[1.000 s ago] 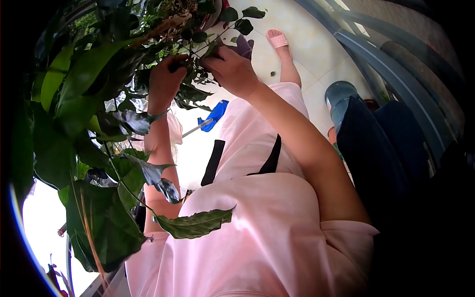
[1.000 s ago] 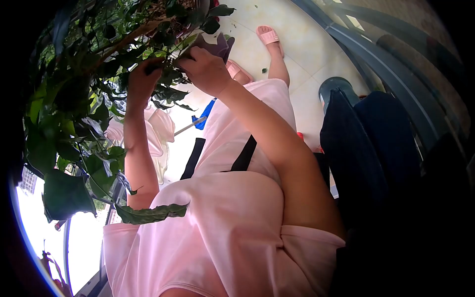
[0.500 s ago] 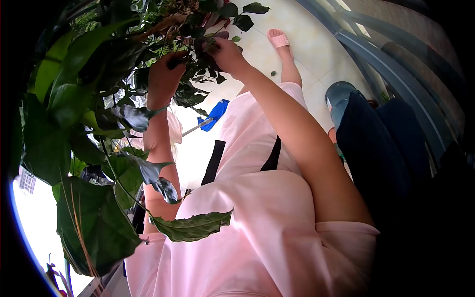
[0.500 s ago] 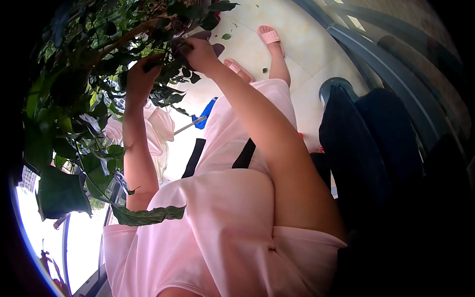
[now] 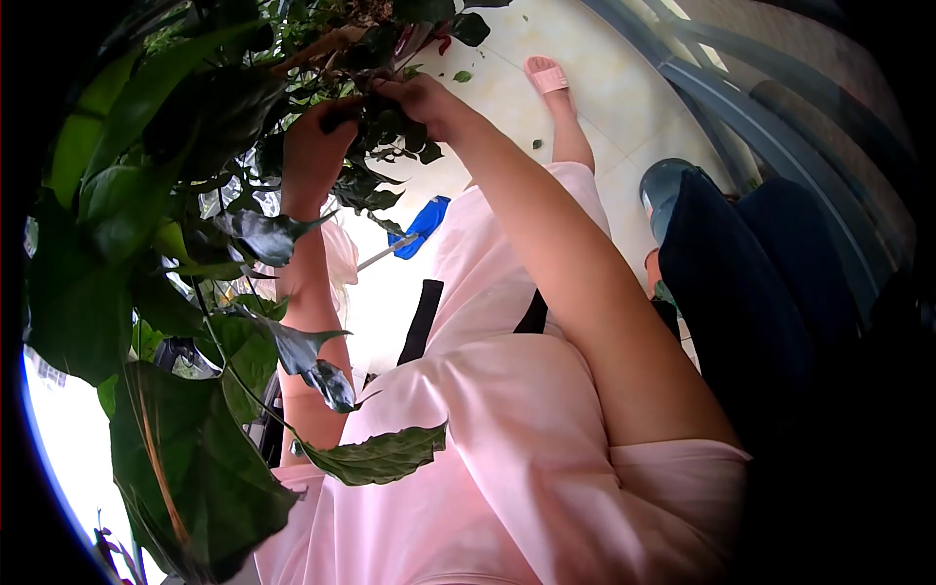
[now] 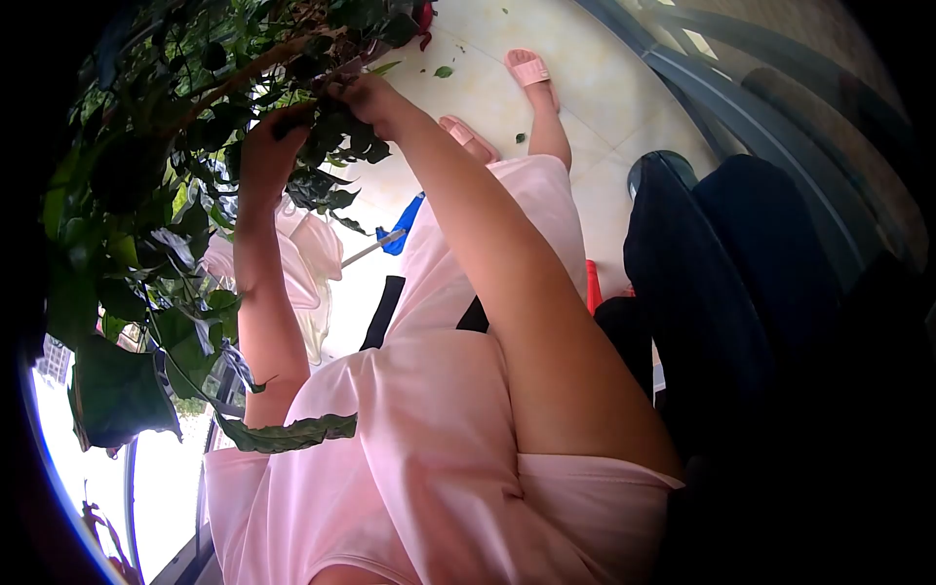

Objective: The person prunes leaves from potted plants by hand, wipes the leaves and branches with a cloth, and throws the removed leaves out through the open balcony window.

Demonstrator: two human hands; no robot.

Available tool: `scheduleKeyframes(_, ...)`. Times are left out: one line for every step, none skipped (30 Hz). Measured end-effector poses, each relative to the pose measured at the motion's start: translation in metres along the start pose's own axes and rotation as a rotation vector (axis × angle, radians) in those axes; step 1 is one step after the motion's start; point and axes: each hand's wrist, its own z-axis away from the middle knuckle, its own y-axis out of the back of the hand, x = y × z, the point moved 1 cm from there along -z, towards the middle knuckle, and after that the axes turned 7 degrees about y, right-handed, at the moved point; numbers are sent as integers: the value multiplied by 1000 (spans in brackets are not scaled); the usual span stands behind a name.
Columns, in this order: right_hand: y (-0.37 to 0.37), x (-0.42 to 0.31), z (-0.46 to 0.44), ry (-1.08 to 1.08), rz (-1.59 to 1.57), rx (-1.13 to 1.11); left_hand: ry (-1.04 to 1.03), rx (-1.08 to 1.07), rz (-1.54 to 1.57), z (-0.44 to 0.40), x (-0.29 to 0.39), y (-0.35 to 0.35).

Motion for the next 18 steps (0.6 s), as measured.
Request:
scheduleKeyframes(2,5,-4,65,72,-15,10,-8,16,0,-1,-1)
scheduleKeyframes(8,10,-9,132,143,-29,19,-17,30,-1,-2,-5)
scheduleKeyframes(11,15,-16,286,353,-5,28,-25,47,-1,-4,-6)
scheduleKeyframes(12,13,-20,441,563,20,18,-25,55,0,-5,-6)
scheduleKeyframes(12,12,-22,597,775,45,8,-25,63,1,-5,-6)
scheduleKeyframes(13,15,-21,624,855,125,-2,-25,70,1,-5,-7)
scheduleKeyframes(12,12,-22,537,873,136,2,-35,97,1,-4,-7)
scheduleKeyframes(11,10,-22,451,888,147,7,-43,122,0,-3,-8)
scheduleKeyframes(11,7,-23,364,902,157,11,-52,147,0,-3,-8)
scheduleKeyframes(9,1,-16,311,963,146,-21,-39,109,-1,-4,-8)
scheduleKeyframes(8,1,-10,443,995,209,-15,-33,109,-1,-4,-7)
scheduleKeyframes(8,2,-4,575,1024,273,-8,-28,109,-1,-3,-6)
scheduleKeyframes(8,1,-1,707,1050,338,-1,-23,108,-1,-3,-7)
scheduleKeyframes(8,0,0,623,1005,332,-12,-19,126,-2,-3,-7)
scheduleKeyframes(8,-1,0,588,1005,317,-22,-16,144,-2,-4,-8)
scheduleKeyframes(5,-7,3,553,1005,302,-32,-12,162,-1,-4,-7)
scheduleKeyframes(4,-11,6,518,1006,287,-30,-17,157,0,-3,-8)
scheduleKeyframes(5,-14,7,533,1061,295,-27,-22,153,0,-2,-8)
